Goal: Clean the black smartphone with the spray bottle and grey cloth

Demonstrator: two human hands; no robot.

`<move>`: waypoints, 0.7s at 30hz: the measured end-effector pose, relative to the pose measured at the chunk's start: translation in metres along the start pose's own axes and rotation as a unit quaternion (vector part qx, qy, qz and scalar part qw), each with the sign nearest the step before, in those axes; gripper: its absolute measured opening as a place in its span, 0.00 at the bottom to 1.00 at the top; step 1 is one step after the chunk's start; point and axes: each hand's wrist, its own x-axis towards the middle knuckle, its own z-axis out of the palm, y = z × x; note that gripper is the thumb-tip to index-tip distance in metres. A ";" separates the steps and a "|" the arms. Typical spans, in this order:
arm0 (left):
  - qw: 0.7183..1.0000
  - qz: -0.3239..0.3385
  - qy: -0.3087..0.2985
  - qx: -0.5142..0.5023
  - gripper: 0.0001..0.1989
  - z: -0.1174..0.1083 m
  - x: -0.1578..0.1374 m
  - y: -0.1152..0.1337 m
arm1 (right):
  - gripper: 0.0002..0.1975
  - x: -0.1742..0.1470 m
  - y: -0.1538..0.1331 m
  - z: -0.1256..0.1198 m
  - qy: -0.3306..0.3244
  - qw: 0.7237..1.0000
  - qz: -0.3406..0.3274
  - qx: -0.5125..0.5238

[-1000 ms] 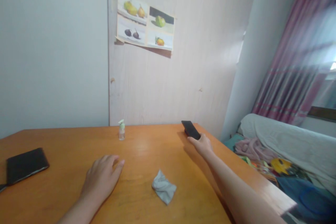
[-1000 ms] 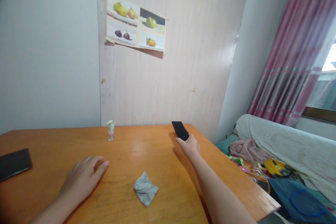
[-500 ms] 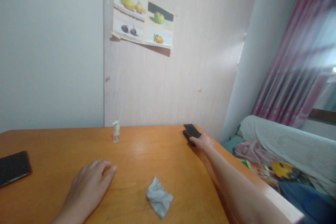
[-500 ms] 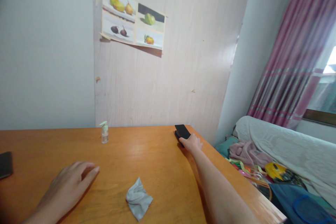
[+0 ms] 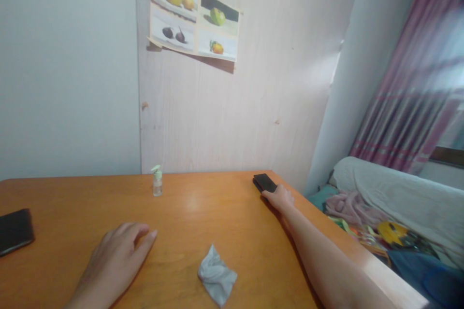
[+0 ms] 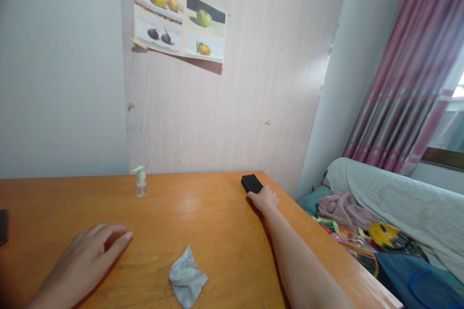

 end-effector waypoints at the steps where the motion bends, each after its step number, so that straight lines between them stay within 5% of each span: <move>1: 1.000 0.003 0.000 0.000 0.21 0.000 0.000 -0.001 | 0.33 0.000 0.001 0.001 -0.001 1.000 0.000 -0.001; 21: 1.000 -0.008 -0.017 -0.016 0.24 -0.011 0.001 0.008 | 0.36 0.003 0.007 0.006 -0.018 1.000 -0.022 0.003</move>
